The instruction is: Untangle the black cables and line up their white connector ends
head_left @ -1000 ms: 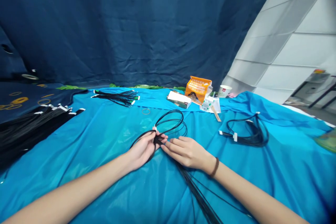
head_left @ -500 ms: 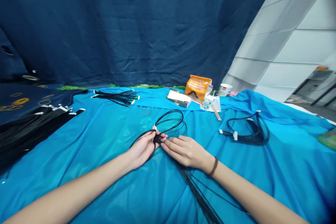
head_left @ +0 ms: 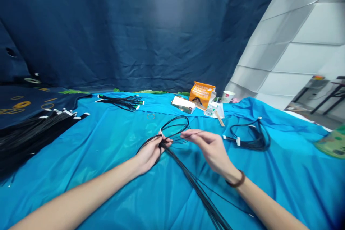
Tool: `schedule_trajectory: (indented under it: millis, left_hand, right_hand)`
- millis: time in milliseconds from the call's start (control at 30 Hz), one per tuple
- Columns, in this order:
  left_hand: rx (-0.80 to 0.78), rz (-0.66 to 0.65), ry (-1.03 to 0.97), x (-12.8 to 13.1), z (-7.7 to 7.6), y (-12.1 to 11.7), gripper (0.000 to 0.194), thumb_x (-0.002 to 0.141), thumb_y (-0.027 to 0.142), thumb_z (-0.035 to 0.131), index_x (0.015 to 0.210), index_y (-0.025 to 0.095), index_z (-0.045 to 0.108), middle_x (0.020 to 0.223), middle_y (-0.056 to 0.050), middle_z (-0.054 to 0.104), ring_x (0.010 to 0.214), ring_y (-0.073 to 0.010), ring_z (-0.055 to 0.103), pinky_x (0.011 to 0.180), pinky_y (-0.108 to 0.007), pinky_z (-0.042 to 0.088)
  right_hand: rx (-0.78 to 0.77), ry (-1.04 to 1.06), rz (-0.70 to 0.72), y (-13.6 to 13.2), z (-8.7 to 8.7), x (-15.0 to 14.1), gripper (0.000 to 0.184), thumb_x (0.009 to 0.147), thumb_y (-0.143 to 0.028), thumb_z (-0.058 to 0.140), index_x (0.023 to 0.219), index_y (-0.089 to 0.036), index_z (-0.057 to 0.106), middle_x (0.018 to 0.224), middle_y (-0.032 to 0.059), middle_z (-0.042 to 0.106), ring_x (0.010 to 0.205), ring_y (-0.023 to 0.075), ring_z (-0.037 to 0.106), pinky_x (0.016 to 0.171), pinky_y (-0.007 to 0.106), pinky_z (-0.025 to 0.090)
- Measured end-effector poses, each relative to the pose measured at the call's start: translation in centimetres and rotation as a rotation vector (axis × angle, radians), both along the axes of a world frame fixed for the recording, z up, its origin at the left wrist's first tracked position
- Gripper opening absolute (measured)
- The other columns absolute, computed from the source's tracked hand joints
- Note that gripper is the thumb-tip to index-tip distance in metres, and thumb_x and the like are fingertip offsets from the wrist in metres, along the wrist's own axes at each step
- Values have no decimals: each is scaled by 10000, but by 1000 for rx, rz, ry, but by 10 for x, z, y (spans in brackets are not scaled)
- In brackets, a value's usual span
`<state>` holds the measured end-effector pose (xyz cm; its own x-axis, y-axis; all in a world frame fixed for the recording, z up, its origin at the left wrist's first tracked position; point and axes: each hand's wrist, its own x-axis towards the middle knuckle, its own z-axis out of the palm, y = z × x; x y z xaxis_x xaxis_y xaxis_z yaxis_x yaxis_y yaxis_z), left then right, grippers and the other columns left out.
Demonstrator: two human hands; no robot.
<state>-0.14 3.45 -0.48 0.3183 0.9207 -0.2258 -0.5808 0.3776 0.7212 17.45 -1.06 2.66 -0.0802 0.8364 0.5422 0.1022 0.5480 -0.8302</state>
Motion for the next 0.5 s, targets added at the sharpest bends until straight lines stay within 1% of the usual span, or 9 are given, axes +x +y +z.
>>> schedule_trajectory:
  millis: [67, 133, 200, 267, 333, 367, 400, 433, 500]
  left_hand:
    - [7, 8, -8, 0, -1, -1, 196, 774, 87, 476, 615, 118, 586, 677, -55, 616, 727, -142, 609, 853, -321, 439]
    - [42, 7, -1, 0, -2, -2, 151, 753, 110, 523, 615, 121, 585, 680, -51, 616, 734, -144, 608, 858, -328, 434]
    - [122, -9, 30, -1, -3, -3, 103, 725, 161, 577, 631, 123, 591, 697, -49, 620, 752, -152, 604, 854, -332, 429]
    - [220, -24, 103, -1, -4, -5, 117, 709, 233, 607, 662, 126, 600, 717, -50, 624, 761, -156, 599, 830, -316, 425]
    - [294, -17, 207, -1, -5, -6, 180, 718, 306, 594, 687, 129, 597, 734, -54, 629, 759, -154, 592, 790, -288, 421]
    - [321, -9, 257, -1, -5, -7, 209, 727, 337, 578, 696, 130, 592, 740, -56, 631, 756, -153, 588, 770, -278, 417]
    - [347, -4, 297, -1, -5, -7, 232, 736, 359, 561, 707, 131, 586, 747, -57, 632, 757, -154, 583, 759, -271, 412]
    - [374, -1, 327, -1, -5, -8, 245, 741, 373, 550, 716, 131, 580, 750, -56, 632, 759, -155, 578, 752, -269, 408]
    - [427, -3, 377, -1, -5, -9, 252, 744, 383, 542, 734, 132, 572, 747, -46, 627, 760, -158, 568, 745, -270, 401]
  right_hand:
    - [-18, 267, -48, 3, 17, 8, 126, 824, -277, 534, 848, -219, 643, 803, 17, 643, 756, 137, 610, 744, 334, 515]
    - [23, 415, -137, 8, 36, 15, 138, 807, -301, 557, 895, -228, 634, 721, -14, 598, 619, 87, 563, 653, 280, 516]
    - [78, 411, -260, 12, 51, 17, 185, 797, -309, 565, 951, -225, 625, 699, -20, 569, 516, 58, 488, 507, 213, 467]
    - [222, 274, -440, 12, 57, 12, 190, 803, -297, 554, 957, -214, 630, 689, -10, 570, 511, 70, 475, 478, 215, 435]
    - [405, -17, -558, 7, 51, 1, 137, 795, -241, 567, 892, -200, 654, 681, 6, 587, 583, 105, 515, 549, 246, 450]
    - [483, -179, -554, 4, 43, -5, 124, 789, -204, 574, 882, -199, 656, 678, 10, 594, 601, 113, 524, 570, 252, 451]
    - [546, -305, -515, 0, 33, -12, 146, 791, -170, 567, 913, -192, 645, 706, 21, 607, 616, 118, 532, 576, 250, 450]
    - [570, -392, -485, -3, 22, -17, 172, 804, -146, 545, 950, -183, 629, 724, 31, 612, 624, 121, 534, 578, 248, 451]
    - [541, -543, -398, -6, 2, -26, 227, 845, -127, 464, 1035, -160, 585, 751, 55, 604, 674, 142, 539, 602, 262, 461]
